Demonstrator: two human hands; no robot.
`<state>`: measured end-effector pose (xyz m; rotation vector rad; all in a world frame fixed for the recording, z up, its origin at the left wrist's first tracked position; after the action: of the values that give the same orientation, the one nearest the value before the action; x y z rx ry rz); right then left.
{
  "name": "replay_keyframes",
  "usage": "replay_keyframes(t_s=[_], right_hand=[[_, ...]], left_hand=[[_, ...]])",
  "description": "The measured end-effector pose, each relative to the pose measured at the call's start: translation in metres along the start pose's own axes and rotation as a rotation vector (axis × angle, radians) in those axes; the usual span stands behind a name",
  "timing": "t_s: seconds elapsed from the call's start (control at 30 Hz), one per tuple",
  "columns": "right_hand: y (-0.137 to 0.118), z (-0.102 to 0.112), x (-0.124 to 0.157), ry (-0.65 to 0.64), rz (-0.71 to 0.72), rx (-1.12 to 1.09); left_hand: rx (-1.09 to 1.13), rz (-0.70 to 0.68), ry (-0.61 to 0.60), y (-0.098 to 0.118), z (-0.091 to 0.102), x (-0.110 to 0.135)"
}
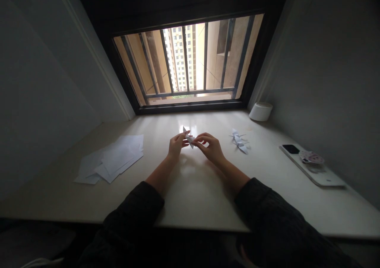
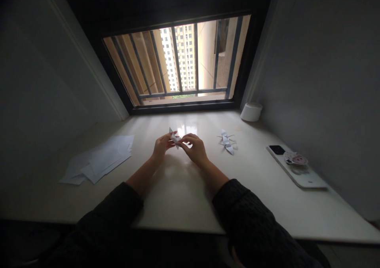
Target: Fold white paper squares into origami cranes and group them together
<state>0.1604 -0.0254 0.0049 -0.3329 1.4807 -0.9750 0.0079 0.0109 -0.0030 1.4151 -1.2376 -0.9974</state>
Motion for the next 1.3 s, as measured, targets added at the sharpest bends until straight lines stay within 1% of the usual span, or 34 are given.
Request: replay_keyframes(t_s=[0.23, 0.53, 0.6, 0.7, 0.83, 0.9, 1.0, 1.1, 1.3], right_hand=[[0.001, -0.002, 0.0, -0.011, -0.031, -0.117], [0.004, -0.005, -0.001, -0.054, -0.077, -0.134], [0.002, -0.004, -0.001, -0.05, -0.067, -0.122], [-0.005, -0.001, 0.001, -0.032, 0.02, -0.03], [-0.017, 0.004, 0.004, -0.041, 0.233, 0.227], [-0.02, 0.006, 0.004, -0.05, 0.297, 0.321], [-0.02, 0.007, 0.003, -0.073, 0.356, 0.414], [-0.017, 0.005, 0.003, -0.128, 0.404, 0.462], [-0.009, 0.003, 0.002, -0.134, 0.409, 0.513]], left_hand=[[0.032, 0.063, -0.024, 0.002, -0.002, 0.001], [0.016, 0.108, -0.041, 0.003, -0.003, 0.002], [0.019, 0.112, -0.035, 0.002, -0.002, 0.001], [0.017, 0.107, -0.036, 0.002, -0.002, 0.001], [0.031, 0.094, -0.056, 0.002, -0.003, 0.001], [0.048, 0.09, -0.077, 0.003, -0.004, 0.003], [0.07, 0.082, -0.094, 0.002, -0.006, 0.004], [0.086, 0.075, -0.08, 0.0, -0.006, 0.004], [0.063, 0.07, -0.109, -0.005, -0.006, 0.002]])
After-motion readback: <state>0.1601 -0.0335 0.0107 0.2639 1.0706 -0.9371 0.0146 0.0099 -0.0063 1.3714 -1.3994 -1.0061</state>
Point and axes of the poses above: each hand's wrist, its own x-axis away from the middle knuckle, its own z-axis out of the back of the hand, y = z × x, the point moved 2 cm from there along -x, towards the middle knuckle, and after that the axes turned 13 degrees about y, right-handed, at the moved point
